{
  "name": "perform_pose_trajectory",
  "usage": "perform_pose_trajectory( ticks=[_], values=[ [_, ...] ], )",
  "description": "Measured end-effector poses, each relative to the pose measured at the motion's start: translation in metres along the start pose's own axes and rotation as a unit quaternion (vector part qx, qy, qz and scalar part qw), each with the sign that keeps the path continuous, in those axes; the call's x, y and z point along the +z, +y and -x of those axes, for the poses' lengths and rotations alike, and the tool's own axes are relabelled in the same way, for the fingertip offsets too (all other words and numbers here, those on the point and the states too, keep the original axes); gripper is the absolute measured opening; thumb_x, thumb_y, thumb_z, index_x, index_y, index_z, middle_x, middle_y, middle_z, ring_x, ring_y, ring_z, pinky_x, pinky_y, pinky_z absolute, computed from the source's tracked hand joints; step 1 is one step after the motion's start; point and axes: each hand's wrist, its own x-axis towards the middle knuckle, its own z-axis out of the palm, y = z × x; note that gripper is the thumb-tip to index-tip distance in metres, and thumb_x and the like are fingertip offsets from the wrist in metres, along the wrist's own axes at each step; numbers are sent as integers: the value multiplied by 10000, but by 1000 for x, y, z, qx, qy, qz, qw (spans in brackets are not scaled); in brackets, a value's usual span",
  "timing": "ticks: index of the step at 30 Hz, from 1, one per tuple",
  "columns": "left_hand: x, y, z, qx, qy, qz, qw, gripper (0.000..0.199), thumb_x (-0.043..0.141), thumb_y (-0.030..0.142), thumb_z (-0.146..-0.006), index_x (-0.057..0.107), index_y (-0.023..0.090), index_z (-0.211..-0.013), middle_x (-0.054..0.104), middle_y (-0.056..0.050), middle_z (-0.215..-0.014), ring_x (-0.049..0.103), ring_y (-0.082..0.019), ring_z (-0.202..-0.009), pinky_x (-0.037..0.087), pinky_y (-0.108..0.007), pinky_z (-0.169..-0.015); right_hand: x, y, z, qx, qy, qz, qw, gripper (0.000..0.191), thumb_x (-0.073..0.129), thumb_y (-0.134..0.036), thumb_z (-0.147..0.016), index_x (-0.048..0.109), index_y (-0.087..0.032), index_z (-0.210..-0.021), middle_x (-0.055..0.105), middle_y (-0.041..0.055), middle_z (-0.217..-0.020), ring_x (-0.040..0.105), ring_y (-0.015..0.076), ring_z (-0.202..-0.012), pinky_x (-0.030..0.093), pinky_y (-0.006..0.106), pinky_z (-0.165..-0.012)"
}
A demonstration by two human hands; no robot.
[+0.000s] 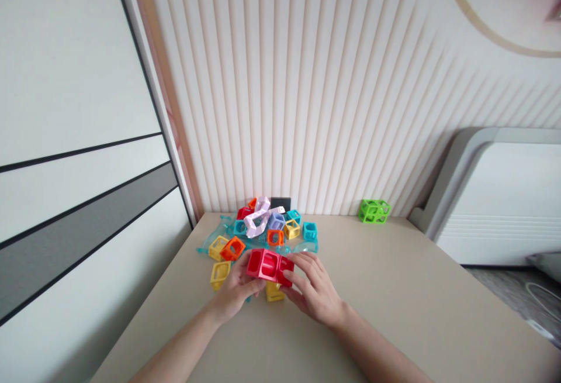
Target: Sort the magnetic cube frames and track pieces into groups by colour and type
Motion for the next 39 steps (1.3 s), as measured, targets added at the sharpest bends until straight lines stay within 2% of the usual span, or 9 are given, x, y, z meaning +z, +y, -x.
perform_pose_trajectory(
  ticks=[4,8,12,16,19,22,27,31,39],
  values=[
    [1,1,0,1,4,-11,1000,538,866,386,-720,653,216,-1185,663,-4,-807,502,-86,-583,424,-189,-510,1,-1,-2,26,-22,-35,999,510,637,-295,-956,457,-199,-1423,682,173,-1224,663,269,-1106,549,425,-927],
    [-4,-3,-2,5,0,-18,1000,580,871,473,-688,680,184,-1153,623,10,-713,423,-64,-521,346,-173,-456,0,-9,-1,102,-38,-67,992,635,601,-442,-965,389,-185,-1505,669,191,-1247,666,290,-1094,554,431,-927],
    [-8,-5,-4,5,-7,-16,1000,650,858,556,-670,689,164,-1160,639,-3,-713,411,-61,-507,311,-168,-441,2,-20,-2,200,-63,-169,963,601,575,-508,-963,469,-200,-1469,678,163,-1201,676,269,-1035,579,381,-889],
    [-5,0,-4,1,-17,-5,1000,627,846,560,-686,691,177,-1158,710,-56,-853,618,-156,-690,500,-233,-602,8,-27,-2,271,-35,-247,930,535,533,-531,-980,541,-221,-1415,727,78,-958,670,202,-794,575,308,-707],
    [-3,6,-4,-2,-47,-5,999,585,851,523,-699,686,191,-1152,734,-77,-924,683,-235,-871,552,-309,-739,9,-26,-2,298,-40,-245,922,476,552,-519,-971,603,-216,-1334,719,44,-873,654,186,-747,556,296,-681],
    [-2,6,-3,-7,-72,-13,997,545,856,495,-702,685,192,-1121,730,-66,-872,689,-236,-843,557,-321,-738,7,-24,-2,303,-63,-229,923,385,613,-451,-941,642,-208,-1237,716,61,-934,658,205,-835,564,323,-755],
    [-7,-1,-3,13,-35,-43,998,562,866,474,-692,692,188,-1144,675,-34,-786,635,-185,-731,555,-309,-721,6,-22,-4,300,-65,-249,919,309,662,-378,-901,623,-218,-1162,708,76,-1055,652,234,-957,553,365,-863],
    [-7,-1,-3,69,-11,-78,994,512,861,445,-711,713,194,-1132,670,-69,-947,614,-168,-747,563,-311,-750,8,-21,-2,293,-48,-265,918,345,679,-369,-908,599,-225,-1211,696,91,-1121,655,242,-1014,550,366,-901],
    [-4,-3,-1,177,-11,-144,974,453,814,333,-791,700,249,-1222,639,-122,-1236,674,-193,-871,599,-318,-808,11,-17,7,250,-29,-219,943,452,644,-375,-954,516,-263,-1372,650,129,-1267,636,264,-1157,537,401,-993]
  ],
)
